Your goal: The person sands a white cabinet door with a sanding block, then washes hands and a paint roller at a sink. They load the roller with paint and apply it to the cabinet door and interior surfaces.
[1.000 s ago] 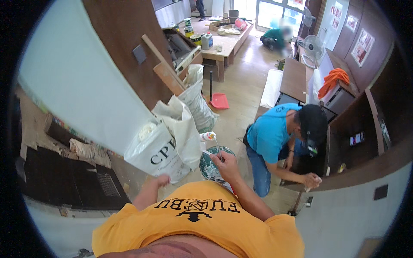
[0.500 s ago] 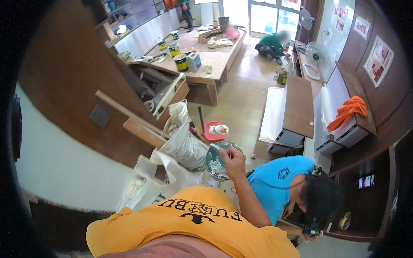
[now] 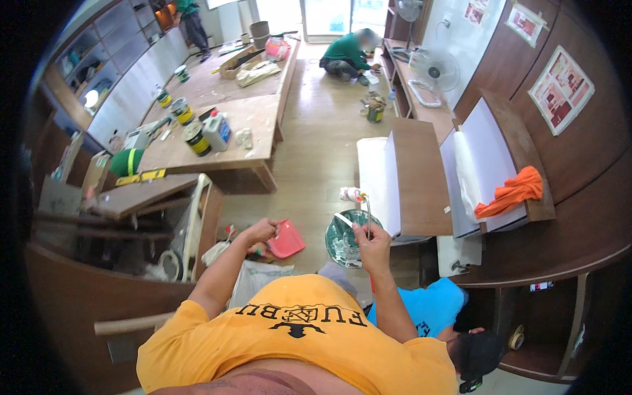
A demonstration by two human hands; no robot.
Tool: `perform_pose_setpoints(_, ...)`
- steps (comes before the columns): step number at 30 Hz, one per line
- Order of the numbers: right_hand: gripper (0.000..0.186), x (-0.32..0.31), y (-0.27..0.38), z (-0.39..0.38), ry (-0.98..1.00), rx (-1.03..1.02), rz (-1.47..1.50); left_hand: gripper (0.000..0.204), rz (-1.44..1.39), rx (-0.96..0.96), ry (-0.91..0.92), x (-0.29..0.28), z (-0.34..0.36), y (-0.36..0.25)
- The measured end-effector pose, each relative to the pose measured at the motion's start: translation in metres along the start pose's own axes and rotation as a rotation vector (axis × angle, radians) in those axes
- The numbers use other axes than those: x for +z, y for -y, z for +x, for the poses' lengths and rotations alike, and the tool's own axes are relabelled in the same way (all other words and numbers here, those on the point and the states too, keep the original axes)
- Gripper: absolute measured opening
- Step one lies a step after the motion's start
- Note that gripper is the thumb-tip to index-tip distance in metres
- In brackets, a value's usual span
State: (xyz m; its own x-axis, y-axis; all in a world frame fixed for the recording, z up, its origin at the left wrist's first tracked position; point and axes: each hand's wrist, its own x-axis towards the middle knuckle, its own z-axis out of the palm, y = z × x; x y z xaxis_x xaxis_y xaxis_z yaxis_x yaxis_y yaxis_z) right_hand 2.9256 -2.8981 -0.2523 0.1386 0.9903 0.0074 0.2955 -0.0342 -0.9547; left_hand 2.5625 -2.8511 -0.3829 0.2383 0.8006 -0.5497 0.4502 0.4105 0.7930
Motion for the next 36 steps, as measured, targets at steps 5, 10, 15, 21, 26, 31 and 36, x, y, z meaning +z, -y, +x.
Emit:
perform_pose_setpoints(5,0.032,0.018,-0.023,0.134,-0.033,0.045,0.035,0.017,0.400,0.115,-0.085,-0.081,0.131,0.007)
perform_pose_setpoints(10,0.036,0.055,0.004,0.288,0.068,-0.063,-0.035,0.015,1.105,-0.029,0.013,-0.179,0.176,0.196)
perform_pose_setpoints(15,0.037,0.086,0.011,0.431,0.110,-0.040,-0.084,0.016,0.139,-0.630,0.069,-0.172,0.195,0.164)
perform_pose_setpoints(21,0.032,0.157,0.041,0.612,0.117,-0.060,0.025,0.017,-0.034,-0.767,0.071,-0.237,0.293,0.148)
perform_pose_setpoints(26,0.033,0.216,0.047,0.769,0.098,-0.061,-0.036,0.020,0.355,-0.527,0.227,-0.360,0.484,0.116)
perform_pose_setpoints(31,0.032,0.270,0.083,0.905,0.096,-0.029,-0.008,0.025,0.676,-0.003,-0.094,-0.522,0.711,-0.041)
perform_pose_setpoints(36,0.031,0.308,0.084,1.039,-0.033,-0.057,0.111,0.020,0.364,0.150,-0.190,-0.662,0.847,-0.277)
